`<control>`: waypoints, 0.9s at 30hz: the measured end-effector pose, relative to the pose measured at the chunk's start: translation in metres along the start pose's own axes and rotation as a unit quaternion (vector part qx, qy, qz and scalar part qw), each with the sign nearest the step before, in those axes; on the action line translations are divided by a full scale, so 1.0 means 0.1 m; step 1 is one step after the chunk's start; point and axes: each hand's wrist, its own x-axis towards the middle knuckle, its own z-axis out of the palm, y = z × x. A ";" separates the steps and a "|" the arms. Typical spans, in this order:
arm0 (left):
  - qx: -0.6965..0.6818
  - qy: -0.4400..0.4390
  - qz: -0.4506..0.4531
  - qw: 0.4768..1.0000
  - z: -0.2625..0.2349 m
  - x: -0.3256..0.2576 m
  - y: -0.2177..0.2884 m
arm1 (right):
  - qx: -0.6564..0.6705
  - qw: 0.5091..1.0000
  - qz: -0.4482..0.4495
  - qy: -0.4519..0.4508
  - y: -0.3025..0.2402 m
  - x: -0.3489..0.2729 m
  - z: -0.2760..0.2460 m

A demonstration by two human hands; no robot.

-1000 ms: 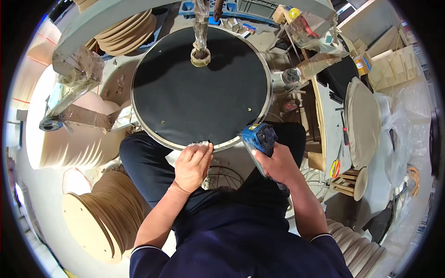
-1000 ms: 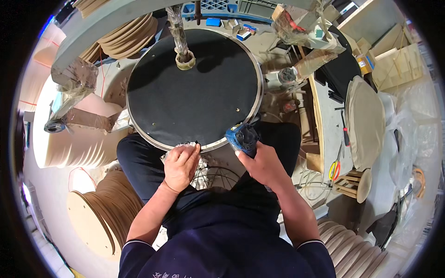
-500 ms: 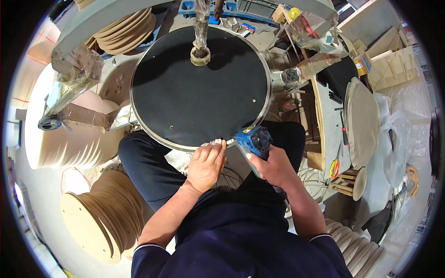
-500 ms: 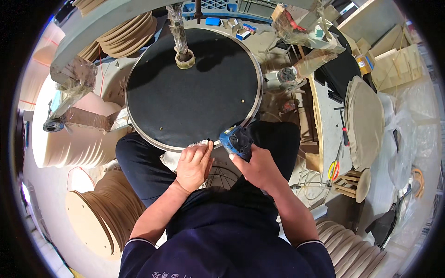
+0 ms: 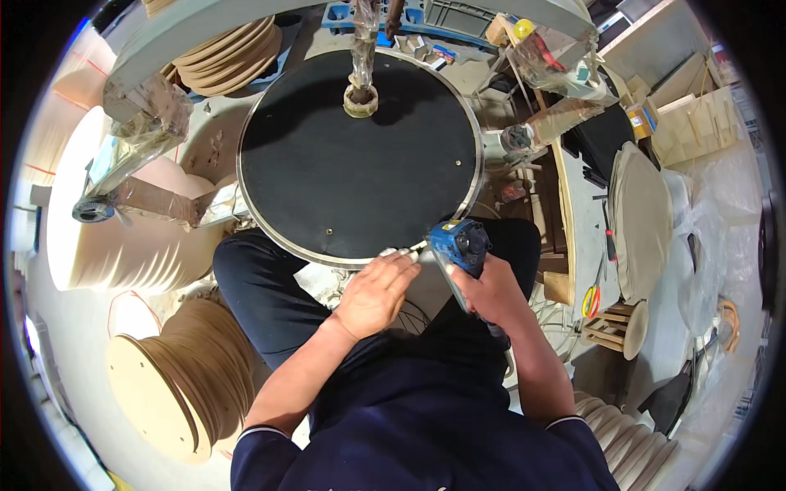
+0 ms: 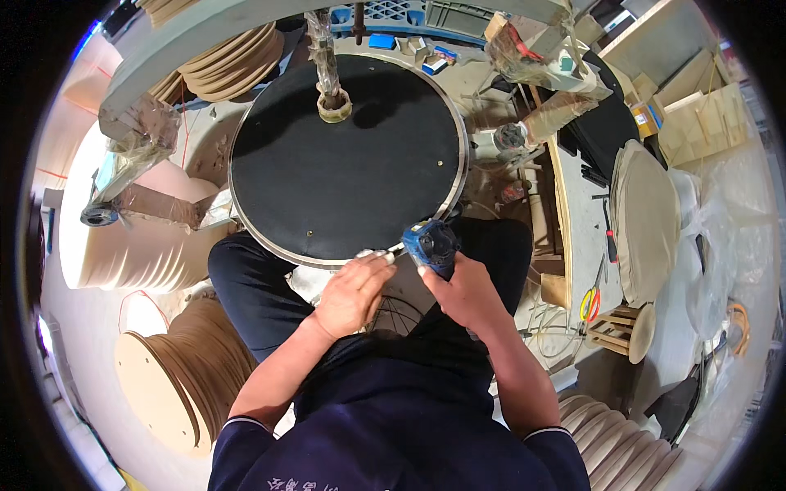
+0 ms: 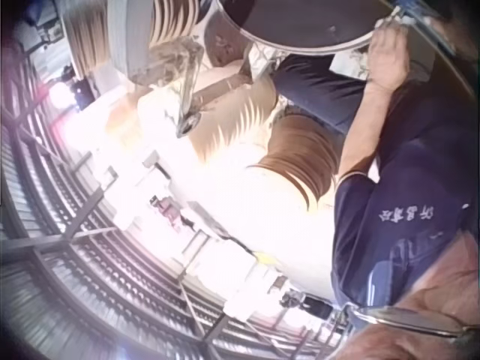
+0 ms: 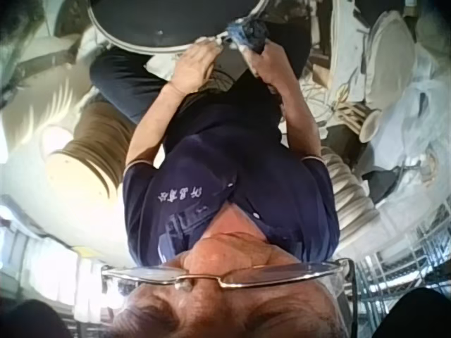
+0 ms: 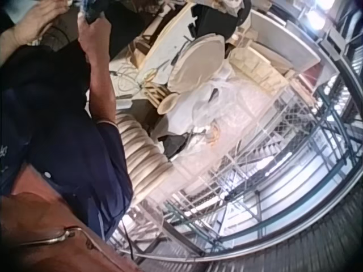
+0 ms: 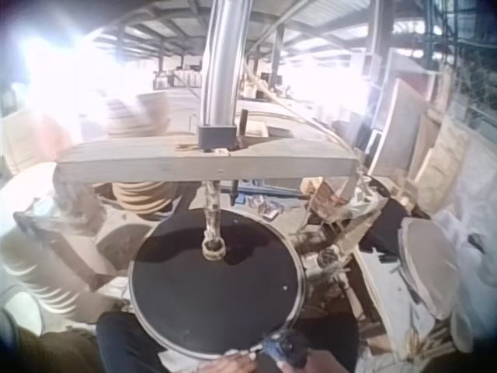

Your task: Assembling furniture cushions by stapling fabric to round wooden bases and foam inserts.

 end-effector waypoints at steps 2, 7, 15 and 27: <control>0.036 0.047 -0.001 0.998 -0.09 -0.09 -0.11 | -0.001 1.000 -0.010 0.020 0.07 0.03 -0.03; 0.130 0.047 -0.081 0.987 -0.44 -0.27 -0.33 | 0.003 1.000 -0.014 0.027 0.08 0.07 -0.12; 0.148 0.039 -0.028 0.988 -0.32 -0.37 -0.27 | -0.003 0.999 -0.036 0.031 0.09 0.08 -0.15; 0.082 0.034 -0.015 0.996 -0.18 -0.30 -0.19 | 0.014 1.000 -0.020 -0.002 0.05 -0.02 -0.08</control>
